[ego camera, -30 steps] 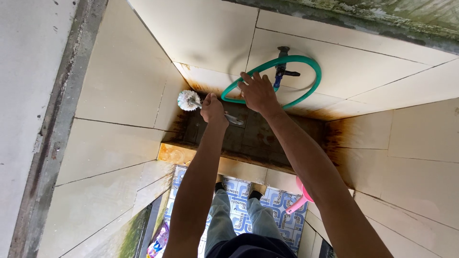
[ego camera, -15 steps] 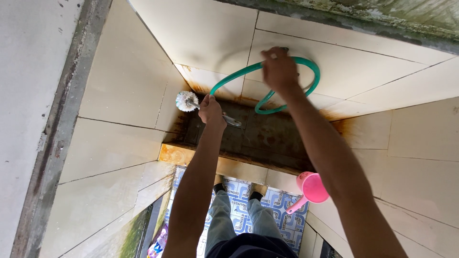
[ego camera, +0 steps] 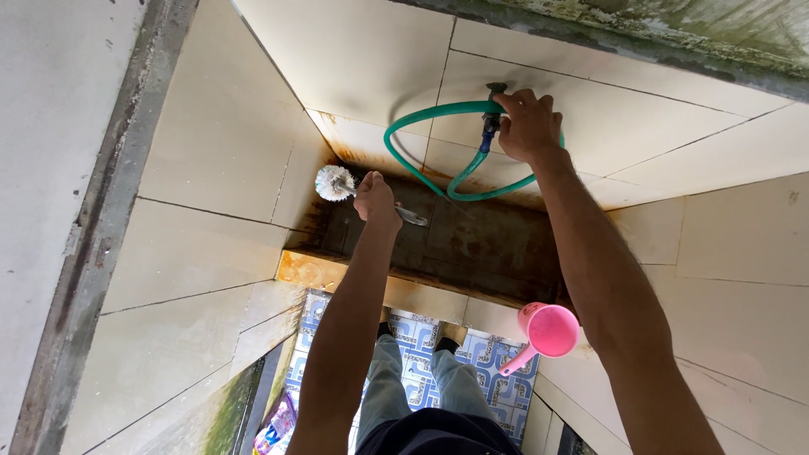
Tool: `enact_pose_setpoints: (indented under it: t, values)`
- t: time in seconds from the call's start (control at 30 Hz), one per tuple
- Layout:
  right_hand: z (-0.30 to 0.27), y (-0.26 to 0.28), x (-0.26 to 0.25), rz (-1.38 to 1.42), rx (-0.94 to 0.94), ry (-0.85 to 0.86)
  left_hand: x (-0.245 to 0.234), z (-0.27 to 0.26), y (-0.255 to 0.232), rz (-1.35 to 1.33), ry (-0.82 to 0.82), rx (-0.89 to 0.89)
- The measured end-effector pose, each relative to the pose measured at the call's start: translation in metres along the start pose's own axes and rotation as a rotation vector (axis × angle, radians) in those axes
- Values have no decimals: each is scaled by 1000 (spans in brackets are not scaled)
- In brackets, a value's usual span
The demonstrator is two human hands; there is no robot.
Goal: The person scrubs a tiled wall with a long-handled brush, repeatedly pouring water from a pink scoop onto the brush and wall. They rinse the brush under a green hose and continue scrubbing the same area.
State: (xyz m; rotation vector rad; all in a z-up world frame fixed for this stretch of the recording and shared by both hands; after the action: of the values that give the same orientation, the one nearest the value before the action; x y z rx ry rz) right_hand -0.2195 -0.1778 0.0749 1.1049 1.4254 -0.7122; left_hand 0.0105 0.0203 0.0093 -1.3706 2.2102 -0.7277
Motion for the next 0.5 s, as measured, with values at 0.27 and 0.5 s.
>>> enact_pose_setpoints:
  t: [0.27, 0.5]
  values:
    - [6, -14, 12, 159, -100, -12, -9, -4, -1, 12, -20, 7]
    - [11, -15, 12, 158, -74, 19, -7, 24, 25, 31, 0, 30]
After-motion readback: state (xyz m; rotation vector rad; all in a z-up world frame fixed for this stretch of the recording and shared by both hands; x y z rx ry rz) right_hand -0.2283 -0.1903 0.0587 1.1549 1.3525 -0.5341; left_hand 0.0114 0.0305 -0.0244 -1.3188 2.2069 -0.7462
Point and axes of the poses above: each hand's wrist, its own z-axis towards the middle knuckle, its own x-axis out of the palm, y = z × x, the point moved 3 cm from there along z, towards the middle knuckle
